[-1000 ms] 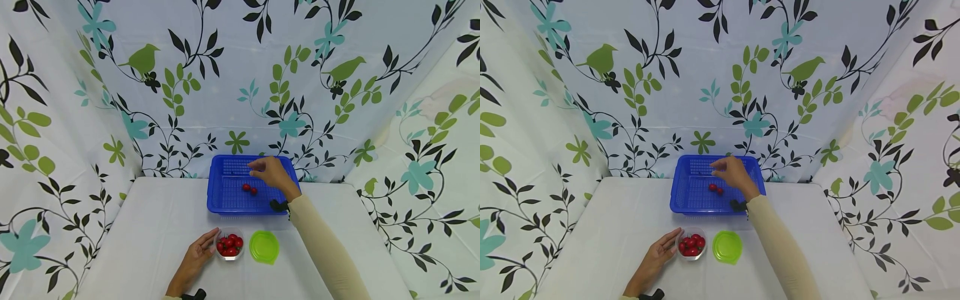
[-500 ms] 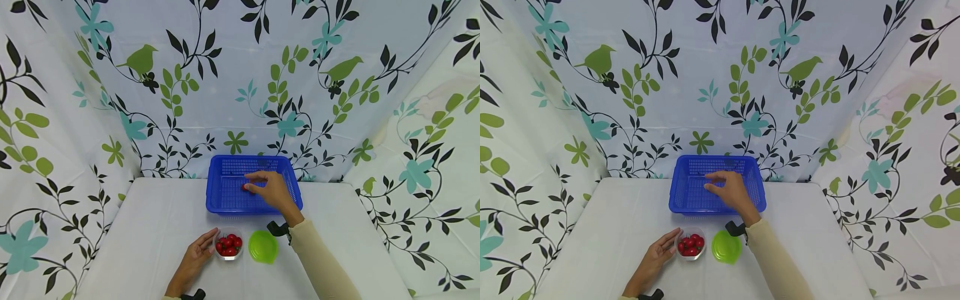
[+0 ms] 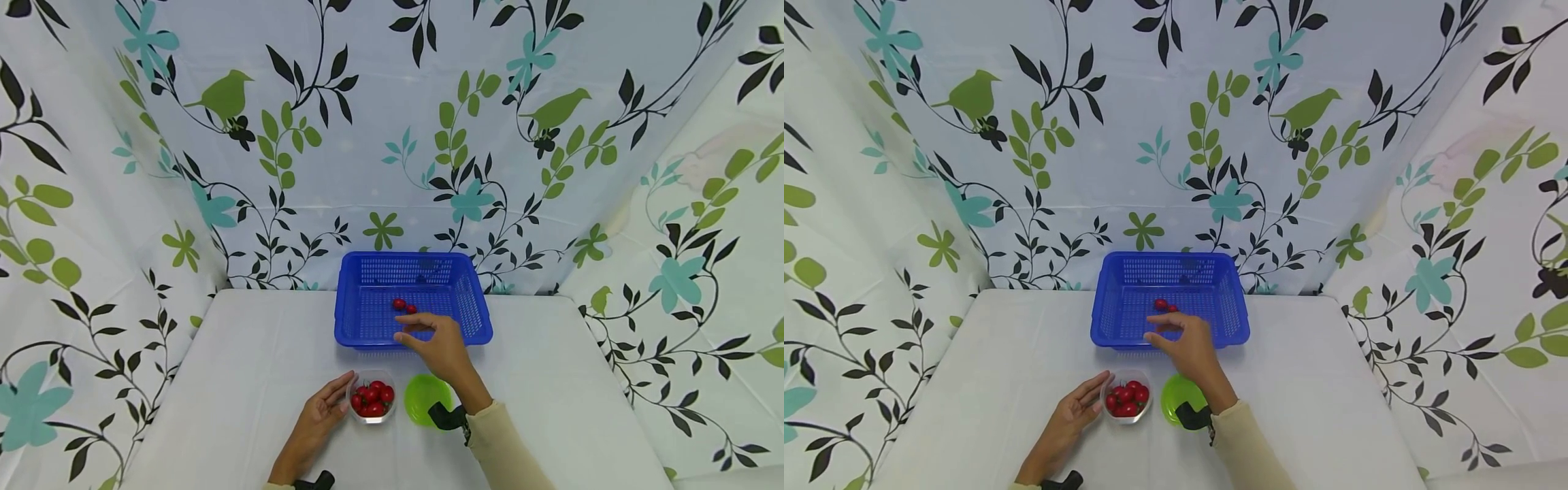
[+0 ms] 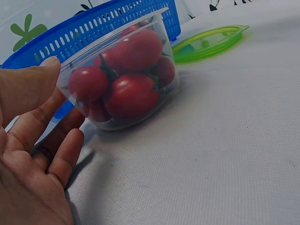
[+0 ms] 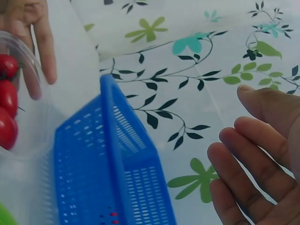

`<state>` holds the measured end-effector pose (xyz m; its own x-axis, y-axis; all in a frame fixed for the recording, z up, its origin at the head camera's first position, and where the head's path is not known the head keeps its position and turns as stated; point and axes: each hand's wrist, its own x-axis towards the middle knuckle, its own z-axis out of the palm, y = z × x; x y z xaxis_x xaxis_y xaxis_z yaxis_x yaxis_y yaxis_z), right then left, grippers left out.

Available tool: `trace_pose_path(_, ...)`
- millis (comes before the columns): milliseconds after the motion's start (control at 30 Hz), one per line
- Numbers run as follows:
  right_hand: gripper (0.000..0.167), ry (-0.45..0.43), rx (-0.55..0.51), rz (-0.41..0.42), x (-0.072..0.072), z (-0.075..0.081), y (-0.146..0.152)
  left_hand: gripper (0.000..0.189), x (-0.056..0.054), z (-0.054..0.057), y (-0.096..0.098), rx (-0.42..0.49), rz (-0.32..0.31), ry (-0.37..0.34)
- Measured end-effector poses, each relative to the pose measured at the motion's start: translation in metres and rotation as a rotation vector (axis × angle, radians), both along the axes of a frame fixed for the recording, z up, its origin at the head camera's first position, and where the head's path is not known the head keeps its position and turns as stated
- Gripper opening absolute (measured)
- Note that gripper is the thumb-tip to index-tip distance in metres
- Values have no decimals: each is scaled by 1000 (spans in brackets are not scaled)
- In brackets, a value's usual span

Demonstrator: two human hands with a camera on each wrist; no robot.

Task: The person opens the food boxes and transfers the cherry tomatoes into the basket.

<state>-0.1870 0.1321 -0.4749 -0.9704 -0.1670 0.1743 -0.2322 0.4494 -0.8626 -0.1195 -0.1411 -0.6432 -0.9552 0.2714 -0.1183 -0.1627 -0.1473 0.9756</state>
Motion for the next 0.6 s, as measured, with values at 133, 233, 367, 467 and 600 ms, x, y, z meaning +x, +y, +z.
trace_pose_path(133, 30, -22, -36, 13, 10, -11, -2, 57, 0, 0, 1, 5, 2, 5)
trace_pose_path(233, 32, -54, -54, 25, 17, -19, -3, 57, 0, 2, 2, -1, 4, -5)
trace_pose_path(367, 34, -90, -54, 26, 24, -33, -6, 57, 0, 2, 2, -15, 14, -27)
trace_pose_path(467, 34, -109, -34, 17, 29, -44, -8, 59, 0, 2, 2, -23, 23, -30)
trace_pose_path(600, 34, -123, 1, 5, 35, -54, -11, 59, 1, 2, 2, -24, 18, -15)
